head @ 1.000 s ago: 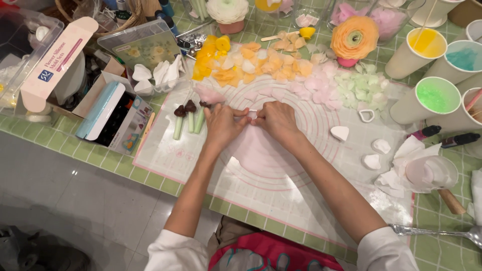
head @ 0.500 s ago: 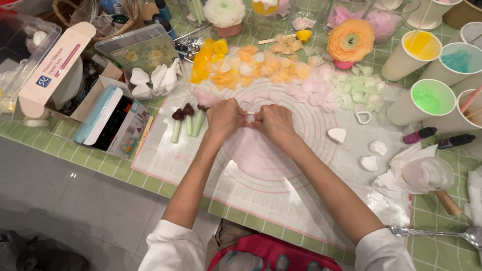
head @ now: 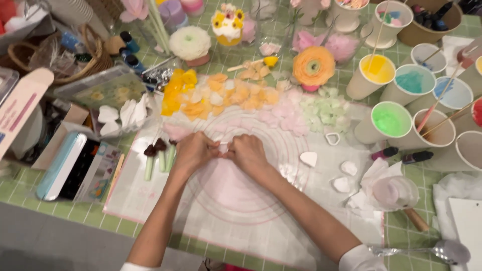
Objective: Manually thinning and shaping small pieces of white wax to create petals for a candle flower.
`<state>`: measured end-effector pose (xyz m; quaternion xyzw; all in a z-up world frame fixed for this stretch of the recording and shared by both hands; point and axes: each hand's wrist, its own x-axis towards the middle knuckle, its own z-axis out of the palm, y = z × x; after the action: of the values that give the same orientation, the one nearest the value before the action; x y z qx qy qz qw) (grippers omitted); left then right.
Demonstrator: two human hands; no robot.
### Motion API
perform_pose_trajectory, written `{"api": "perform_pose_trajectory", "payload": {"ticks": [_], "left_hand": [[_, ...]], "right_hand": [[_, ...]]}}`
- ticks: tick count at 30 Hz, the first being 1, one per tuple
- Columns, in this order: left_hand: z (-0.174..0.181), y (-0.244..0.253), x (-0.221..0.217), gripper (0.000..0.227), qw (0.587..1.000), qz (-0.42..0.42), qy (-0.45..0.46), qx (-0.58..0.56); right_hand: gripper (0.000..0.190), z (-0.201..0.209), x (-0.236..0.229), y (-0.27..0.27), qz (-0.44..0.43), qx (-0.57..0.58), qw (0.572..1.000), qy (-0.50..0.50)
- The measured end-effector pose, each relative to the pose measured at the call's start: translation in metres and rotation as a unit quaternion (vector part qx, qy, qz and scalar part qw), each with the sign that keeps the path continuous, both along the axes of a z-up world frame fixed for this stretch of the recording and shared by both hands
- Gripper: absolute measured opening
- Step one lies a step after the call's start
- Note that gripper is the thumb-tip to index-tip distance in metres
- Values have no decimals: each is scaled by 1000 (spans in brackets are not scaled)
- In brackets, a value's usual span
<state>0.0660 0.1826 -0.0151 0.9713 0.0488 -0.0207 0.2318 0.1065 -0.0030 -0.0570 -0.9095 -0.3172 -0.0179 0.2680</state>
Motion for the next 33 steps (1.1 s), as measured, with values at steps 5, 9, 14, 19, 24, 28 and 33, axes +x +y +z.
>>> {"api": "perform_pose_trajectory", "payload": {"ticks": [5, 9, 14, 19, 24, 28, 33], "left_hand": [[7, -4, -1, 27, 1000, 4, 19, -4], [9, -5, 1, 32, 998, 22, 46, -27], [16, -10, 0, 32, 998, 24, 49, -6], [9, -11, -1, 32, 997, 42, 61, -3], [-8, -1, 2, 37, 1000, -11, -12, 25], [-5, 2, 3, 37, 999, -3, 29, 26], [-11, 4, 5, 36, 998, -33, -20, 47]], "right_hand": [[27, 3, -1, -1, 13, 12, 1000, 6], [27, 9, -4, -1, 7, 4, 1000, 5], [27, 7, -6, 1, -11, 8, 1000, 7], [28, 3, -10, -2, -12, 38, 999, -32], [26, -9, -9, 0, -53, 18, 998, 16], [28, 8, -7, -10, -38, 0, 997, 60], [37, 10, 0, -52, -88, 119, 988, 35]]}}
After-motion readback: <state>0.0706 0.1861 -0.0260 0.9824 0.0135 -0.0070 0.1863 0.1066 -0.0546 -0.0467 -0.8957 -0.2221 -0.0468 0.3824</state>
